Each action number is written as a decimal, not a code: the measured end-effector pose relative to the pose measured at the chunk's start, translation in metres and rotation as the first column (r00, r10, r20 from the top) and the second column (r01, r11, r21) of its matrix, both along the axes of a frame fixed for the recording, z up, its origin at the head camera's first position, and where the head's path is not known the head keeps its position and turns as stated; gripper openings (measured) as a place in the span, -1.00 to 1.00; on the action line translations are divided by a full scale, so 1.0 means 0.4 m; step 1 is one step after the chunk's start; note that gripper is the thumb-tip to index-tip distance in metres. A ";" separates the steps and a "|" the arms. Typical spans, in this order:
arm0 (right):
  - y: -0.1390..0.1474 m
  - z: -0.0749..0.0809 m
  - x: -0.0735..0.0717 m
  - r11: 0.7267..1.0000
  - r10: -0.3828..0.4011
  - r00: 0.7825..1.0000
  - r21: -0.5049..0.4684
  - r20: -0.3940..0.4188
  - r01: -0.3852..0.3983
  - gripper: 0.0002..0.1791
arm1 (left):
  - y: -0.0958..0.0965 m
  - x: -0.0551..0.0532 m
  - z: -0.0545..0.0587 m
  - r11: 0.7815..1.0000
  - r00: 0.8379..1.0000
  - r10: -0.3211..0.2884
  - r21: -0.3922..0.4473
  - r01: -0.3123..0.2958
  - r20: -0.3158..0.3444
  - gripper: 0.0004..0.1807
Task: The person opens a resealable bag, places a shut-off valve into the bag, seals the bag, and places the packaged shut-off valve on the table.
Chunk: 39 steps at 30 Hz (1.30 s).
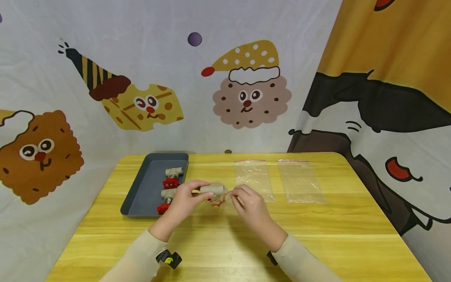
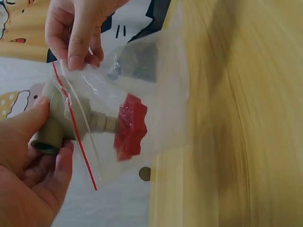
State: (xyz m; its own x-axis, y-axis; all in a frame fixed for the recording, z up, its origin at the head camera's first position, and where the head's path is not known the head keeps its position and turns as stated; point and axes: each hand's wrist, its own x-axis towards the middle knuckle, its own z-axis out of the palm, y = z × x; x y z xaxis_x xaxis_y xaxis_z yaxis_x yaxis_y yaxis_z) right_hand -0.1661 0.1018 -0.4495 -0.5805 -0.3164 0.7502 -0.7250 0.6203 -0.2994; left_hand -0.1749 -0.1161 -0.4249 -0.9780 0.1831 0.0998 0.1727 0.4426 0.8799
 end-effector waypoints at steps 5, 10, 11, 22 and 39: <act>0.007 0.001 -0.001 1.000 -0.014 1.000 -0.005 0.017 0.014 -0.91 | 0.004 0.000 -0.002 0.998 0.999 -0.040 -0.049 0.039 -0.019 -0.64; 0.007 0.000 -0.004 1.000 -0.020 1.000 -0.004 0.001 0.020 -0.89 | 0.001 -0.001 -0.005 0.984 0.983 -0.157 -0.100 0.147 -0.099 -0.59; 0.007 -0.001 -0.004 1.000 -0.022 1.000 -0.005 -0.003 0.022 -0.89 | 0.001 0.000 -0.005 0.979 0.978 -0.178 -0.121 0.164 -0.113 -0.58; 0.016 -0.001 -0.008 0.998 -0.061 0.998 -0.022 0.032 0.062 -0.93 | 0.006 0.002 -0.015 0.984 0.978 -0.158 -0.107 0.144 -0.137 -0.64; 0.006 0.030 -0.007 0.999 -0.024 0.999 -0.028 0.022 0.024 -0.90 | 0.025 0.013 -0.053 0.998 0.961 -0.066 0.004 0.070 -0.268 -0.65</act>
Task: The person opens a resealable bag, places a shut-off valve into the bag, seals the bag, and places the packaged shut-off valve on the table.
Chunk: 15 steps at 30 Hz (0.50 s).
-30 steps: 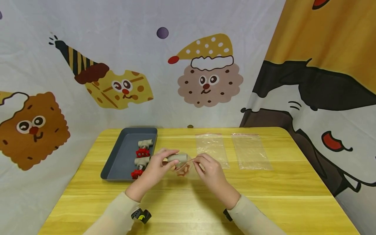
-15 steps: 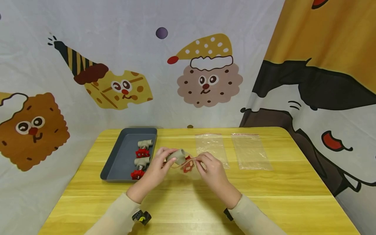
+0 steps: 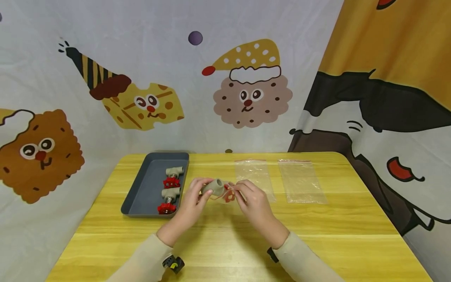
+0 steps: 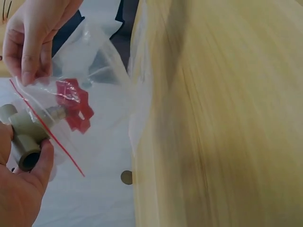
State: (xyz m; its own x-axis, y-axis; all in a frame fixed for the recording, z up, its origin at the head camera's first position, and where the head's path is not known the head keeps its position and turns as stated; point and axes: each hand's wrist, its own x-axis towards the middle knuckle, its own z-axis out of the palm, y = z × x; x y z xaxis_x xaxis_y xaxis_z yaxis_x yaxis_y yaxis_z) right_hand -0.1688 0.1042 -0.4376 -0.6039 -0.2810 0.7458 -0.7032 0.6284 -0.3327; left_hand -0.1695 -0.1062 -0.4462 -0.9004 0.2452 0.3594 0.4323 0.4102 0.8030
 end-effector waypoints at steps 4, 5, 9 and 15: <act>0.002 -0.002 -0.004 1.000 -0.017 1.000 0.006 0.011 0.017 -0.93 | 0.000 0.001 -0.002 0.999 1.000 0.009 0.031 -0.009 -0.015 -0.65; 0.003 -0.004 -0.005 1.000 -0.025 0.999 0.003 0.020 0.025 -0.95 | 0.000 0.001 -0.003 0.999 1.000 0.010 0.040 -0.009 -0.022 -0.65; 0.007 -0.006 -0.008 0.999 -0.048 0.998 -0.008 0.040 0.048 -0.96 | 0.003 0.004 0.001 0.999 0.999 0.008 0.039 -0.006 -0.051 -0.65; 0.010 0.002 -0.009 1.000 -0.017 1.000 0.016 -0.010 0.017 -0.91 | 0.019 0.033 0.049 1.000 0.997 0.002 0.028 0.000 -0.072 -0.67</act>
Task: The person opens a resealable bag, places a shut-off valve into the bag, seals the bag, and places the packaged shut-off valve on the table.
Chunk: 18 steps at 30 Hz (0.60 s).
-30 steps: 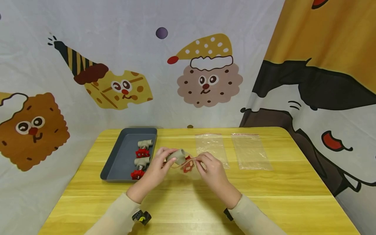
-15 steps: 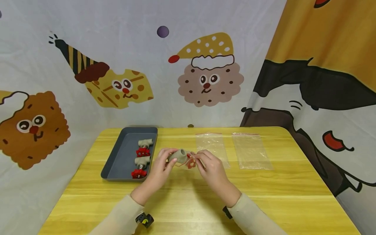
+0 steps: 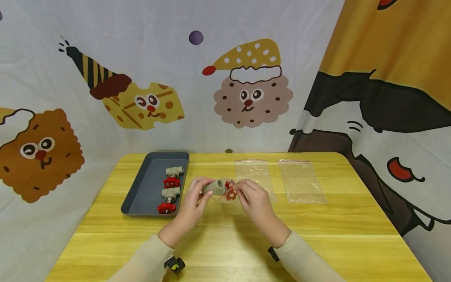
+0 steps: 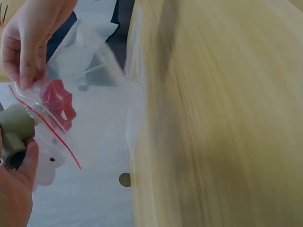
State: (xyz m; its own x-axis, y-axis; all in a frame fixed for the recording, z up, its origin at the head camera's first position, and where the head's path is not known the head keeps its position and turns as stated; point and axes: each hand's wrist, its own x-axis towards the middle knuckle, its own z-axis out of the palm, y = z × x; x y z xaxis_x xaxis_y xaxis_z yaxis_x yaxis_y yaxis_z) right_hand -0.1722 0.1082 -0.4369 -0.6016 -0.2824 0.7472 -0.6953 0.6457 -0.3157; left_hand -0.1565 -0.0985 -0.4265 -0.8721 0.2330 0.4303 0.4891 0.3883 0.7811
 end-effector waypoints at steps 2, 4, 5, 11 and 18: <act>0.000 0.002 -0.002 1.000 0.010 0.999 0.013 -0.030 -0.010 -0.89 | 0.005 0.011 0.016 1.000 1.000 -0.004 0.006 0.004 -0.012 -0.69; 0.000 0.004 -0.002 1.000 0.022 0.998 0.022 -0.059 -0.021 -0.88 | 0.008 0.016 0.020 1.000 1.000 -0.008 0.012 0.008 -0.022 -0.70; -0.001 0.006 -0.003 0.999 0.029 0.997 0.027 -0.069 -0.027 -0.87 | 0.010 0.017 0.020 1.000 1.000 -0.011 0.016 0.011 -0.024 -0.70; -0.007 0.014 0.003 0.998 0.065 0.997 0.012 -0.052 -0.064 -0.90 | 0.020 0.019 0.008 0.998 1.000 -0.017 0.053 0.016 0.014 -0.69; -0.015 0.031 0.011 0.995 0.078 0.996 -0.059 -0.033 -0.080 -0.94 | 0.021 -0.010 -0.069 0.998 0.999 -0.037 0.061 0.035 0.037 -0.66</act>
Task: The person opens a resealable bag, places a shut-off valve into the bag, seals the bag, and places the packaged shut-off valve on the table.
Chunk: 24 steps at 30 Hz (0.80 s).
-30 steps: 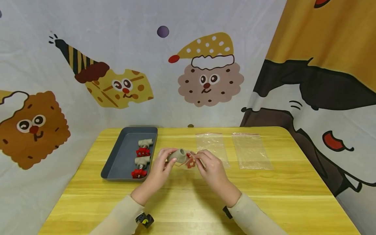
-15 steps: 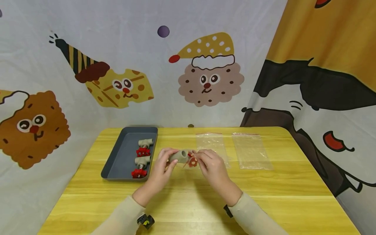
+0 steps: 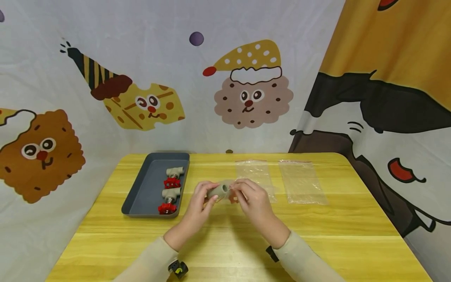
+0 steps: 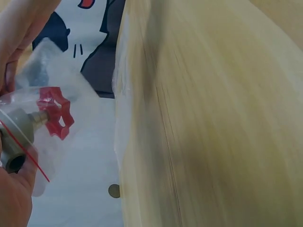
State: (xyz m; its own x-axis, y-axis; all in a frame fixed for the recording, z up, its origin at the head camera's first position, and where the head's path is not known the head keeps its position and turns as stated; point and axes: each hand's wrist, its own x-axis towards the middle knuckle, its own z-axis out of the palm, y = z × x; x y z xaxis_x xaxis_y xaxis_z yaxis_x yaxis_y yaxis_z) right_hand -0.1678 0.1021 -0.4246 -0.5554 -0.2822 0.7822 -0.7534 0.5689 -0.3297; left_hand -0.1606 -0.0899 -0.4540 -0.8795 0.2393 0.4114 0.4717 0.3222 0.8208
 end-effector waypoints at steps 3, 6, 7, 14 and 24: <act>-0.003 0.006 0.001 1.000 0.011 1.000 -0.022 0.008 -0.011 -0.95 | -0.001 -0.004 -0.014 1.000 1.000 -0.029 -0.004 0.029 -0.007 -0.65; -0.005 0.014 0.004 0.999 0.025 1.000 -0.042 0.018 -0.025 -0.98 | -0.002 -0.003 -0.012 0.999 0.999 -0.049 -0.005 0.049 0.003 -0.64; -0.004 0.017 0.004 0.999 0.026 0.999 -0.047 0.022 -0.025 -0.98 | -0.002 -0.004 -0.011 0.999 0.999 -0.053 -0.002 0.053 0.010 -0.65; -0.002 0.041 0.006 0.996 0.019 0.999 -0.088 0.044 -0.015 -0.93 | -0.008 -0.007 -0.001 0.997 0.997 -0.076 -0.003 0.076 0.012 -0.67; 0.013 0.065 -0.009 0.992 -0.032 0.996 -0.116 0.084 0.041 -0.96 | -0.012 -0.003 0.027 0.976 0.990 -0.069 -0.212 0.041 -0.125 -0.38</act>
State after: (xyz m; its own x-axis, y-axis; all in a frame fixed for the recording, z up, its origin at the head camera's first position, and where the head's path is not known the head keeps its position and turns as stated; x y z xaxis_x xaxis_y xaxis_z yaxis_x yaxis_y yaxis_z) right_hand -0.1716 0.1073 -0.3986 -0.6272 -0.1693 0.7602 -0.7006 0.5491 -0.4557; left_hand -0.1618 -0.0948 -0.4433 -0.8041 0.3785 0.4585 0.5927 0.4498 0.6681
